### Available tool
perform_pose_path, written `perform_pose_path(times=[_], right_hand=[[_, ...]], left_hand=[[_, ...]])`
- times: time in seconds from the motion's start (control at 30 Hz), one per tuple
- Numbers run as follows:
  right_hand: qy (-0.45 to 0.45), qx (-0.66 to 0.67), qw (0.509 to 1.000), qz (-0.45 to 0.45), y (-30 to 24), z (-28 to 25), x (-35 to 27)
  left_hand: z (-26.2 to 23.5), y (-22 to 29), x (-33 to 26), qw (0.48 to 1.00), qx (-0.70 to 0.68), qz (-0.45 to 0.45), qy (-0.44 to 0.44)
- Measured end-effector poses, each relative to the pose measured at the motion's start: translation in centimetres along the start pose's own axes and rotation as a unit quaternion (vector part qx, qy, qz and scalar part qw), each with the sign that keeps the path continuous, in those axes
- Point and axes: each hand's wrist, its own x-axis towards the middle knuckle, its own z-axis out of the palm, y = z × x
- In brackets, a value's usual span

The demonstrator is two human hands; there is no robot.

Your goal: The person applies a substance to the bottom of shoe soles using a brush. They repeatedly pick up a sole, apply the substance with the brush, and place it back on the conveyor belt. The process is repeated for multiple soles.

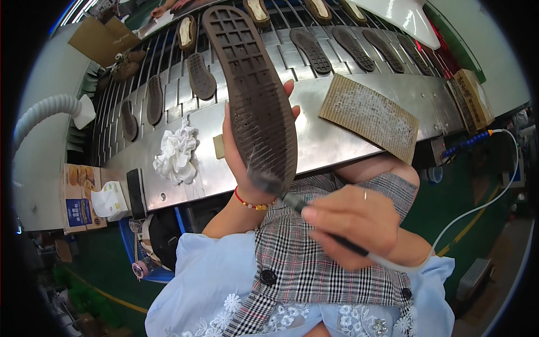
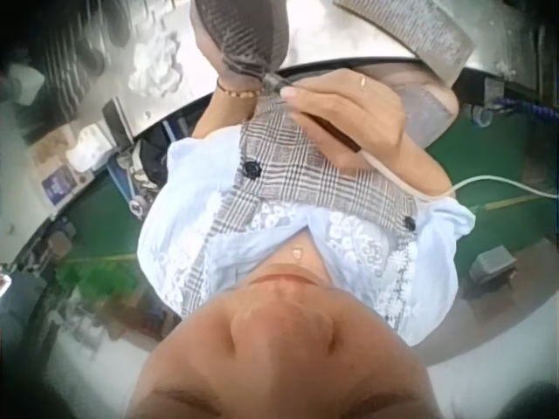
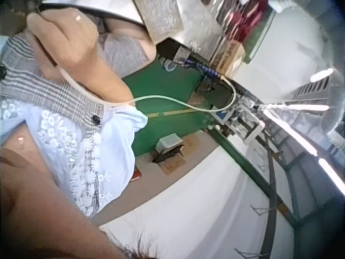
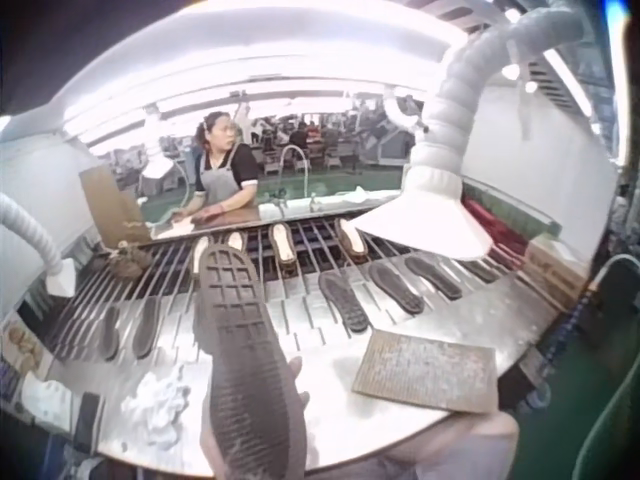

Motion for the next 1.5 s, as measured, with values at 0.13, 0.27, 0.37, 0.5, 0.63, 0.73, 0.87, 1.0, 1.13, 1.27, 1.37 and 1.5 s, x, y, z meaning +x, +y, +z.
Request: perform_pose_path(times=[0.13, 0.27, 0.37, 0.5, 0.63, 0.73, 0.87, 1.0, 1.13, 1.27, 1.37, 1.5], right_hand=[[0.011, -0.048, 0.998, 0.048, 0.8, -0.9, 0.6], [-0.061, 0.009, 0.998, 0.02, 0.5, -0.7, 0.0], [-0.017, -0.026, 0.999, 0.039, 1.0, -1.3, 0.5], [-0.105, 0.023, 0.993, 0.042, 0.6, -2.0, 0.4], [-0.029, -0.092, 0.994, 0.049, 2.2, -2.3, 1.0], [-0.102, 0.013, 0.994, 0.025, 1.3, -3.4, 1.1], [-0.08, -0.051, 0.995, 0.028, 2.4, -4.1, 1.0], [-0.153, 0.033, 0.987, 0.029, 1.0, -5.8, 1.9], [-0.142, -0.029, 0.988, 0.046, 1.7, -6.1, 1.7], [-0.106, -0.012, 0.993, 0.043, 2.1, -6.8, 1.8], [-0.155, 0.02, 0.987, 0.033, 2.5, -7.6, 1.8], [-0.09, -0.027, 0.994, 0.061, 2.9, -8.0, 2.2]], left_hand=[[-0.7, 0.7, 0.2, 0.994, -0.067, -0.065, -0.05], [0.9, 0.6, 0.4, 0.991, -0.057, -0.078, 0.096], [0.6, 1.0, -0.2, 0.982, -0.077, -0.148, 0.084], [1.2, 1.4, -0.2, 0.969, -0.1, -0.175, 0.14], [-1.2, 2.3, -0.6, 0.962, -0.143, -0.209, 0.106], [-2.4, 2.8, -1.0, 0.944, -0.214, -0.235, 0.084], [-0.6, 3.0, -0.8, 0.941, -0.188, -0.263, 0.099], [-1.1, 3.6, -1.1, 0.939, -0.189, -0.277, 0.077], [0.6, 3.8, -1.3, 0.924, -0.25, -0.285, 0.059], [0.7, 4.1, -1.7, 0.92, -0.254, -0.291, 0.065], [0.9, 4.3, -1.9, 0.926, -0.222, -0.283, 0.111], [0.0, 5.0, -2.4, 0.923, -0.224, -0.296, 0.103]])
